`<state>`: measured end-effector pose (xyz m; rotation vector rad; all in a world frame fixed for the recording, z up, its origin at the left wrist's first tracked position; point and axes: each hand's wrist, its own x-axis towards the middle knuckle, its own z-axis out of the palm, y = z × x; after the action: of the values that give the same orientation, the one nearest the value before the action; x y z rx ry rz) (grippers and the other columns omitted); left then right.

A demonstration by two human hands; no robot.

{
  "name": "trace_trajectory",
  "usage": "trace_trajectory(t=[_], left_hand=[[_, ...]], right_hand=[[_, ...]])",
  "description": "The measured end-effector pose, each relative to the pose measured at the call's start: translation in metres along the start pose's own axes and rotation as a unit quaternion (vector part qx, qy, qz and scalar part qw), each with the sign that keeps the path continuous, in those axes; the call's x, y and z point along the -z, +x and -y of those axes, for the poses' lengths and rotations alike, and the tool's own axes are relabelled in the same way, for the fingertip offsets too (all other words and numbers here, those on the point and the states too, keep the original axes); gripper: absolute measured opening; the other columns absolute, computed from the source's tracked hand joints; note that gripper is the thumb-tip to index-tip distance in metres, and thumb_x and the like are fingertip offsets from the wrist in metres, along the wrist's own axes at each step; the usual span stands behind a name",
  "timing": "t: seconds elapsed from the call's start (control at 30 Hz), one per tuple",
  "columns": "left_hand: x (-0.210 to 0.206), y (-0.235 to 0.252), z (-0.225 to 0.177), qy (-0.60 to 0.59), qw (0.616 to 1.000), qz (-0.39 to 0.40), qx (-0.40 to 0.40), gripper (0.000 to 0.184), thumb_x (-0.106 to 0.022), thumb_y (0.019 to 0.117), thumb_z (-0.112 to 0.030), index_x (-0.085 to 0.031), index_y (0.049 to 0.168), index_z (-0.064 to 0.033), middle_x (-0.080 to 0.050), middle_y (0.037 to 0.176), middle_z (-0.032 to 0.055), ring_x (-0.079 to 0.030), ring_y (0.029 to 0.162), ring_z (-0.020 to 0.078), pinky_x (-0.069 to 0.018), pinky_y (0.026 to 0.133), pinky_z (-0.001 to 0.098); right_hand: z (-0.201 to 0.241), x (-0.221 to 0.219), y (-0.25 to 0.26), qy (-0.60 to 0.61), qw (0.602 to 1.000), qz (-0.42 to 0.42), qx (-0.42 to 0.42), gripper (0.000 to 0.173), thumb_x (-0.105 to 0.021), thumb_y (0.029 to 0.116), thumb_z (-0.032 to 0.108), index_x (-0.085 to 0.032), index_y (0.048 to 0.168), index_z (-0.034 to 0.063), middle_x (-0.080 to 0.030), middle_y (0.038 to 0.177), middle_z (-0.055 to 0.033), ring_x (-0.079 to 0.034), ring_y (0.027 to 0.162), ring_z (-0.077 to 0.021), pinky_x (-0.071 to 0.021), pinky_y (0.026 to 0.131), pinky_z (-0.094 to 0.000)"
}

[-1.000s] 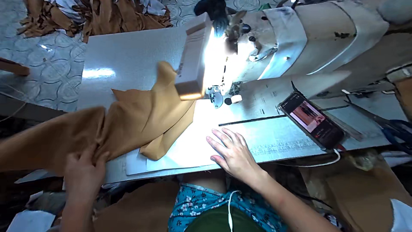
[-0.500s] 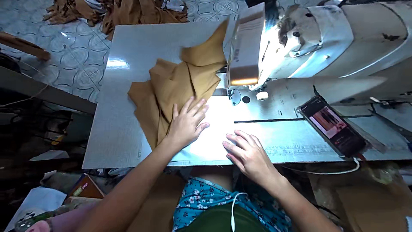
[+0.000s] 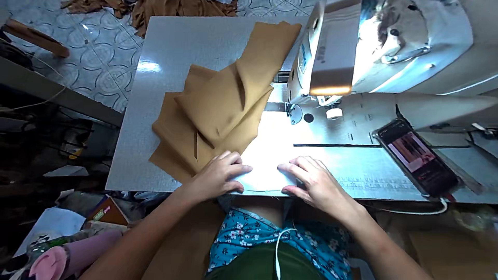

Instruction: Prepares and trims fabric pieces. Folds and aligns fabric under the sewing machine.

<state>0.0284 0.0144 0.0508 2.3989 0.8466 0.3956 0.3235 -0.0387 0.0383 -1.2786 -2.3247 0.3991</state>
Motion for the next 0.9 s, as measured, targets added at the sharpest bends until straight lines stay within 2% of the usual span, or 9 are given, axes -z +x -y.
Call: trace_trajectory(t=[0.07, 0.2, 0.27, 0.4, 0.5, 0.67, 0.8, 0.9], left_hand=[[-0.002, -0.004, 0.007, -0.018, 0.999, -0.029, -0.009, 0.031, -0.070, 0.0898, -0.030, -0.079, 0.108, -0.0066, -0.069, 0.092, 0.0079, -0.064, 0.088, 0.0219, -0.0526, 0.080, 0.0347], [-0.005, 0.000, 0.010, 0.004, 0.996, -0.072, -0.060, 0.025, -0.062, 0.0958, -0.023, -0.080, 0.096, -0.0049, -0.072, 0.085, 0.0077, -0.067, 0.082, 0.0182, -0.0530, 0.078, 0.0271], [-0.006, 0.000, 0.010, 0.025, 0.993, -0.082, -0.077, 0.025, -0.060, 0.0969, -0.020, -0.080, 0.096, -0.0042, -0.073, 0.084, 0.0087, -0.069, 0.081, 0.0190, -0.0547, 0.078, 0.0272], [-0.004, -0.004, 0.003, 0.084, 0.989, -0.072, -0.096, 0.022, -0.058, 0.0956, -0.009, -0.077, 0.104, -0.0016, -0.073, 0.088, 0.0119, -0.071, 0.082, 0.0241, -0.0583, 0.076, 0.0311], [-0.004, -0.014, -0.002, 0.130, 0.984, -0.068, -0.097, 0.021, -0.055, 0.0952, -0.003, -0.073, 0.107, -0.0005, -0.073, 0.095, 0.0145, -0.072, 0.087, 0.0288, -0.0589, 0.079, 0.0356], [-0.012, -0.032, -0.002, 0.204, 0.966, -0.118, -0.101, 0.023, -0.053, 0.0966, -0.001, -0.076, 0.104, -0.0035, -0.072, 0.092, 0.0151, -0.069, 0.084, 0.0314, -0.0559, 0.078, 0.0403], [-0.008, -0.032, -0.001, 0.200, 0.965, -0.128, -0.109, 0.023, -0.055, 0.0958, 0.000, -0.075, 0.107, 0.0018, -0.073, 0.089, 0.0167, -0.072, 0.081, 0.0290, -0.0582, 0.075, 0.0326], [-0.006, -0.032, -0.002, 0.207, 0.967, -0.097, -0.114, 0.021, -0.053, 0.0968, 0.000, -0.073, 0.104, 0.0003, -0.071, 0.090, 0.0156, -0.070, 0.082, 0.0302, -0.0573, 0.073, 0.0365]], right_hand=[[0.000, 0.004, 0.002, 0.006, 1.000, 0.016, -0.004, 0.039, -0.070, 0.0890, 0.040, -0.077, 0.115, 0.0109, -0.070, 0.096, -0.0105, -0.068, 0.089, -0.0306, -0.0537, 0.074, -0.0483], [0.002, 0.007, 0.006, -0.004, 1.000, 0.012, -0.002, 0.026, -0.070, 0.0894, 0.031, -0.079, 0.103, 0.0103, -0.069, 0.090, -0.0094, -0.068, 0.084, -0.0292, -0.0527, 0.070, -0.0468], [0.003, 0.006, 0.008, -0.019, 1.000, -0.002, 0.006, 0.021, -0.066, 0.0926, 0.027, -0.080, 0.097, 0.0111, -0.068, 0.084, -0.0076, -0.067, 0.080, -0.0267, -0.0514, 0.068, -0.0441], [0.007, 0.003, 0.012, -0.094, 0.994, -0.025, 0.041, 0.020, -0.060, 0.0949, 0.017, -0.076, 0.085, 0.0099, -0.064, 0.074, -0.0067, -0.066, 0.073, -0.0258, -0.0508, 0.064, -0.0409], [0.007, 0.001, 0.013, -0.131, 0.986, -0.038, 0.096, 0.019, -0.056, 0.0954, 0.008, -0.074, 0.089, 0.0111, -0.062, 0.072, -0.0075, -0.063, 0.068, -0.0270, -0.0481, 0.061, -0.0399], [0.002, -0.004, 0.003, -0.125, 0.978, -0.053, 0.157, 0.020, -0.052, 0.0966, 0.004, -0.070, 0.090, 0.0108, -0.067, 0.082, -0.0080, -0.066, 0.078, -0.0268, -0.0479, 0.065, -0.0382], [0.000, -0.005, 0.002, -0.101, 0.980, -0.066, 0.158, 0.020, -0.052, 0.0970, 0.001, -0.072, 0.093, 0.0058, -0.063, 0.075, -0.0103, -0.062, 0.066, -0.0262, -0.0473, 0.054, -0.0344], [0.001, -0.003, 0.004, -0.108, 0.977, -0.059, 0.172, 0.021, -0.051, 0.0979, 0.004, -0.071, 0.092, 0.0082, -0.060, 0.072, -0.0087, -0.059, 0.063, -0.0246, -0.0424, 0.051, -0.0332]])
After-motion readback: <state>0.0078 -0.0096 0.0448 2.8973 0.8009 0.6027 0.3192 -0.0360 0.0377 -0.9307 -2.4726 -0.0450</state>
